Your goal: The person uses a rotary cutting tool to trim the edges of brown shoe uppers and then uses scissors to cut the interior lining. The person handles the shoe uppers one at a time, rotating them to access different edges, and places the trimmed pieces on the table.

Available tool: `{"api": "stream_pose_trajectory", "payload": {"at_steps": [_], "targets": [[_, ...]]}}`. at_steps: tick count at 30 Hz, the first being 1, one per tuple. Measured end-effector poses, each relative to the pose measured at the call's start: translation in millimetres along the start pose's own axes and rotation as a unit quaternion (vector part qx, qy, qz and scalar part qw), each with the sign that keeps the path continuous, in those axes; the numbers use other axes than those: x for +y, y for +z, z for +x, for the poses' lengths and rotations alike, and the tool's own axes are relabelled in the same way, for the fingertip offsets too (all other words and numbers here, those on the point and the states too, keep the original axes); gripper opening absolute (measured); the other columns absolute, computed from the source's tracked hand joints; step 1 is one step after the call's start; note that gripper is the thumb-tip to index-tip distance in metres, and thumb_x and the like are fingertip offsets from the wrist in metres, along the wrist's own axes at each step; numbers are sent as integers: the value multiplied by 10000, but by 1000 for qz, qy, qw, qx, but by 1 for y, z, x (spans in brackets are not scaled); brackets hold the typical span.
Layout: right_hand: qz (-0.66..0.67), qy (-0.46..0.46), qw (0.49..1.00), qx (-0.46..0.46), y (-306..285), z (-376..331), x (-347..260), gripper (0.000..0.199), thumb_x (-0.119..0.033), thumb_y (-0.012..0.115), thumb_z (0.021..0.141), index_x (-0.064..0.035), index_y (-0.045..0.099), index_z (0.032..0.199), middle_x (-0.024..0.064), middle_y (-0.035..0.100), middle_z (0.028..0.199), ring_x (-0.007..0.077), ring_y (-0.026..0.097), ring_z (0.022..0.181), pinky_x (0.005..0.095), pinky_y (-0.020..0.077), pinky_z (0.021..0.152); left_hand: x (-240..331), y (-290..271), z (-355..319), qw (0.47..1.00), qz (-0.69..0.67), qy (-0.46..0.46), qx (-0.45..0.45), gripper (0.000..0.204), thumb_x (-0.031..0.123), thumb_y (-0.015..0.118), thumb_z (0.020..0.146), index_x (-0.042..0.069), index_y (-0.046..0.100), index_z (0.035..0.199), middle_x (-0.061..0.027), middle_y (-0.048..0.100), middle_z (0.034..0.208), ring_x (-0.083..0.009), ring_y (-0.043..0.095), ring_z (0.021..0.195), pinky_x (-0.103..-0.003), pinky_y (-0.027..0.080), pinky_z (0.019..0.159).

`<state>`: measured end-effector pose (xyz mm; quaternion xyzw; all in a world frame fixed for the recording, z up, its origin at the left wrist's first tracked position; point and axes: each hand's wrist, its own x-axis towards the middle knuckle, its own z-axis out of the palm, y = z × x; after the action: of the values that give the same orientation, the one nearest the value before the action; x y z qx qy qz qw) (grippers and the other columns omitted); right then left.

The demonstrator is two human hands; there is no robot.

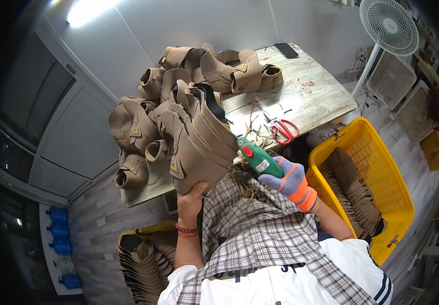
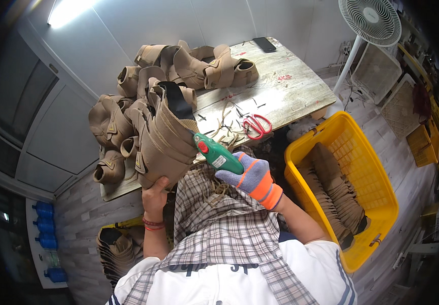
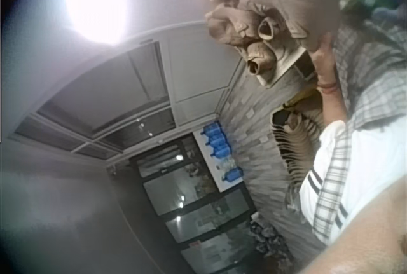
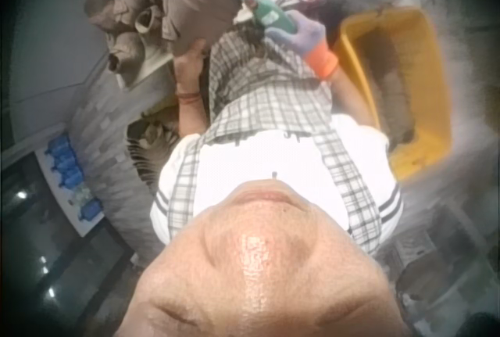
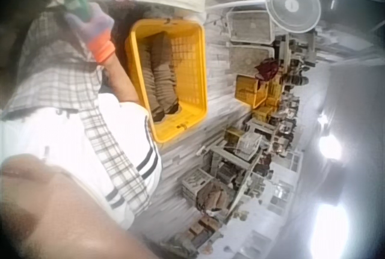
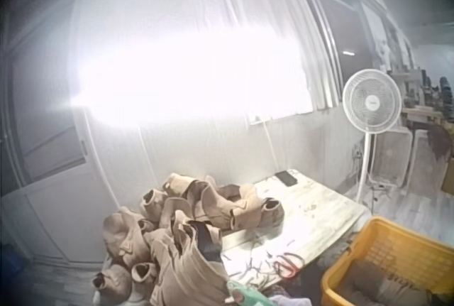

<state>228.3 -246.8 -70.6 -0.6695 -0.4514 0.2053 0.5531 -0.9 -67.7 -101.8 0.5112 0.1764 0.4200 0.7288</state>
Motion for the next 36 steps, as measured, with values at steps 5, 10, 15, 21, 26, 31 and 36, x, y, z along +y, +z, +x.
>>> {"api": "stream_pose_trajectory", "payload": {"at_steps": [5, 10, 15, 21, 26, 31, 36], "targets": [[12, 1, 1000, 20, 2, 8, -2, 365, -273, 800, 787, 3, 641, 966, 7, 645, 724, 35, 553, 625, 213, 463, 560, -1, 26, -5, 986, 164, 30, 24, 266, 9, 745, 797, -11, 658, 1048, -43, 665, 987, -152, 614, 884, -277, 487, 807], [37, 33, 998, 40, 1, 20, -8, 397, -390, 780, 784, -32, 655, 904, 59, 616, 649, 149, 584, 549, 287, 463, 517, -13, 23, -5, 930, 352, 94, -55, 212, 27, 719, 832, -14, 671, 1035, -64, 686, 1017, -179, 630, 919, -318, 489, 823], [61, 52, 994, 70, -2, 28, 2, 376, -393, 749, 815, -32, 650, 844, 53, 581, 618, 131, 556, 542, 286, 447, 513, -29, 17, -2, 815, 526, 219, -107, 210, 88, 700, 868, -9, 670, 1052, -105, 687, 1050, -243, 641, 937, -361, 489, 825], [73, 111, 990, 46, -13, 17, -7, 382, -404, 737, 828, -32, 652, 844, 19, 552, 602, 89, 521, 533, 264, 430, 505, -40, 18, 1, 828, 522, 179, -98, 242, 138, 634, 898, 99, 666, 1135, -125, 634, 1182, -340, 573, 1101, -456, 431, 940], [87, 45, 994, 55, -14, 19, 9, 364, -382, 707, 862, -22, 661, 894, 6, 534, 601, 64, 499, 524, 250, 409, 485, -50, 2, 3, 616, 709, 308, -151, 270, 111, 596, 918, 78, 645, 1182, -142, 613, 1237, -329, 578, 1118, -455, 421, 972], [119, 87, 988, 55, -18, 25, -9, 362, -372, 683, 883, -12, 657, 907, 5, 527, 604, 62, 486, 513, 247, 395, 470, -48, 1, 1, 674, 680, 231, -175, 321, 120, 563, 898, 123, 634, 1211, -140, 587, 1274, -350, 515, 1201, -475, 358, 1051], [129, 96, 985, 65, -23, 32, -10, 374, -384, 677, 887, -11, 670, 913, 14, 511, 585, 65, 476, 502, 255, 386, 468, -39, -1, 0, 682, 680, 181, -199, 314, 160, 559, 909, 101, 635, 1208, -146, 582, 1283, -353, 484, 1240, -492, 314, 1080]]}}
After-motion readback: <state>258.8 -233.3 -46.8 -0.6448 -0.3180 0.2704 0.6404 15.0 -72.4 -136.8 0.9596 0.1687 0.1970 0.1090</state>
